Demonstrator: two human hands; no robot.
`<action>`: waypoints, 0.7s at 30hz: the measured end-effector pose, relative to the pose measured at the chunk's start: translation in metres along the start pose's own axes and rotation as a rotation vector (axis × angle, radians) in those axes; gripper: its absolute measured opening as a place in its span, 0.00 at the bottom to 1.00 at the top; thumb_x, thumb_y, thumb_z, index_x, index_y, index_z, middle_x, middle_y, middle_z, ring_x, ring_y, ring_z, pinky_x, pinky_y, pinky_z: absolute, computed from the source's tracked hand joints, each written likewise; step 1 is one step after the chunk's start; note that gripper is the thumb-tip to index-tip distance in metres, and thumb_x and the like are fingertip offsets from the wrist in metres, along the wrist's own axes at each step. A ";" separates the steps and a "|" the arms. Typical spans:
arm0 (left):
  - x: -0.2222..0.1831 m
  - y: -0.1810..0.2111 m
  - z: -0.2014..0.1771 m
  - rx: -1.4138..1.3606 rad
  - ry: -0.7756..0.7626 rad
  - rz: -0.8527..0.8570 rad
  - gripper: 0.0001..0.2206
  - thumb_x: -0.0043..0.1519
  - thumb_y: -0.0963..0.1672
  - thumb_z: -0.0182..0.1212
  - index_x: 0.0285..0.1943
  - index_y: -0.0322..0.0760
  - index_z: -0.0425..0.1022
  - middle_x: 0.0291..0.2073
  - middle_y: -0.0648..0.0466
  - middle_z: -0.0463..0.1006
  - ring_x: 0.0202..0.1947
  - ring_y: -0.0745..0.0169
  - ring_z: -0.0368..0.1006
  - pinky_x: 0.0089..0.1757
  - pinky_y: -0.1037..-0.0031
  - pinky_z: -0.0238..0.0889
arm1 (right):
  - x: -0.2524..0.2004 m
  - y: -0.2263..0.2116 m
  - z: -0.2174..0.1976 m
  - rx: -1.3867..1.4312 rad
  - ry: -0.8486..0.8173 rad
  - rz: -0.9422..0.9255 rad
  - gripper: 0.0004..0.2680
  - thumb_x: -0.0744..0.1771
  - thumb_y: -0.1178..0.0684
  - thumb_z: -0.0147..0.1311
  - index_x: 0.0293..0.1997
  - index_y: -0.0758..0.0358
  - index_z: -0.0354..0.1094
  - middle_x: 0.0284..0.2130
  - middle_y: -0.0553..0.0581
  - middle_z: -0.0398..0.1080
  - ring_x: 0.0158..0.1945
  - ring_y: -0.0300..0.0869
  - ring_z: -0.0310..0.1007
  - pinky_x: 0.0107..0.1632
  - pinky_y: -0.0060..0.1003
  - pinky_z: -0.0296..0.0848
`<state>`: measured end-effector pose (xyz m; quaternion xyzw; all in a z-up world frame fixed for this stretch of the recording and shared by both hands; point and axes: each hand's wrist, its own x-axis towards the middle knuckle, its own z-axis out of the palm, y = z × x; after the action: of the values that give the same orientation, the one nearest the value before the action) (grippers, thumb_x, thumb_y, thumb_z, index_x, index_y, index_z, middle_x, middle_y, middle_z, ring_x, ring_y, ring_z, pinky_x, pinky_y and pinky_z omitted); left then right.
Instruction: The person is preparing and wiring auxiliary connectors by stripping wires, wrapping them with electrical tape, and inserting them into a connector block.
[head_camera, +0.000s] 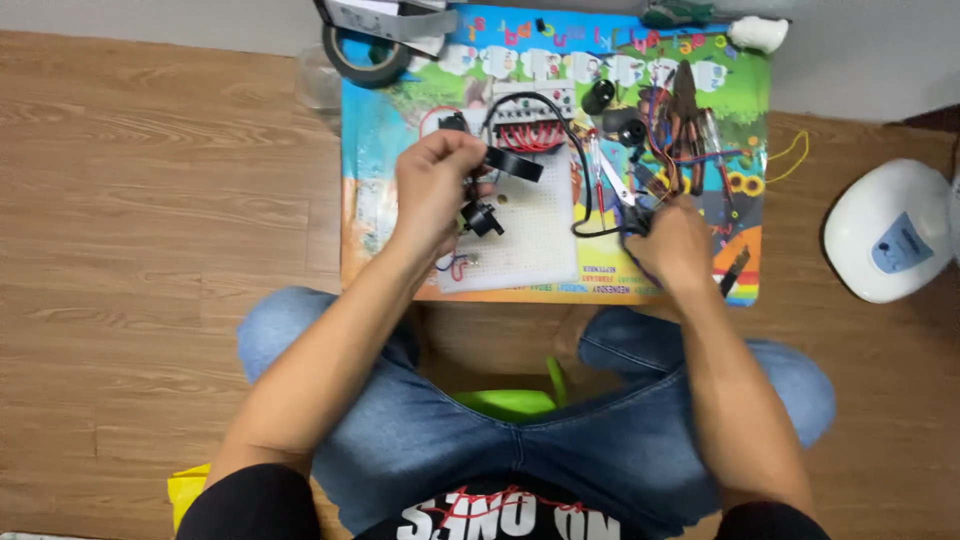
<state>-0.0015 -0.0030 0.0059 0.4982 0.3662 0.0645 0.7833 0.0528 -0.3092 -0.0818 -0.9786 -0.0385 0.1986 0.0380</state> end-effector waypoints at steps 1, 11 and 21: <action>0.004 -0.001 -0.001 0.000 0.003 0.005 0.04 0.57 0.38 0.61 0.37 0.26 0.78 0.24 0.46 0.75 0.24 0.61 0.76 0.26 0.73 0.78 | -0.003 0.002 -0.007 0.002 0.002 -0.005 0.19 0.58 0.48 0.65 0.44 0.77 0.77 0.43 0.73 0.74 0.51 0.69 0.76 0.53 0.62 0.74; 0.006 0.002 -0.015 0.601 -0.136 0.667 0.03 0.57 0.40 0.63 0.31 0.34 0.80 0.27 0.46 0.73 0.34 0.45 0.75 0.40 0.61 0.68 | -0.085 0.060 -0.035 0.868 0.129 0.021 0.07 0.62 0.55 0.69 0.30 0.63 0.72 0.19 0.58 0.67 0.24 0.40 0.66 0.28 0.30 0.62; 0.010 -0.003 -0.011 0.744 -0.263 0.477 0.05 0.58 0.43 0.61 0.31 0.38 0.79 0.20 0.48 0.76 0.26 0.49 0.77 0.33 0.66 0.66 | -0.178 -0.073 -0.007 1.838 -0.604 -0.103 0.23 0.56 0.37 0.73 0.30 0.70 0.67 0.29 0.67 0.71 0.20 0.48 0.69 0.15 0.35 0.65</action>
<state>-0.0019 0.0078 -0.0046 0.8199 0.1368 0.0434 0.5542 -0.1123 -0.2532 0.0003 -0.4717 0.0810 0.3922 0.7856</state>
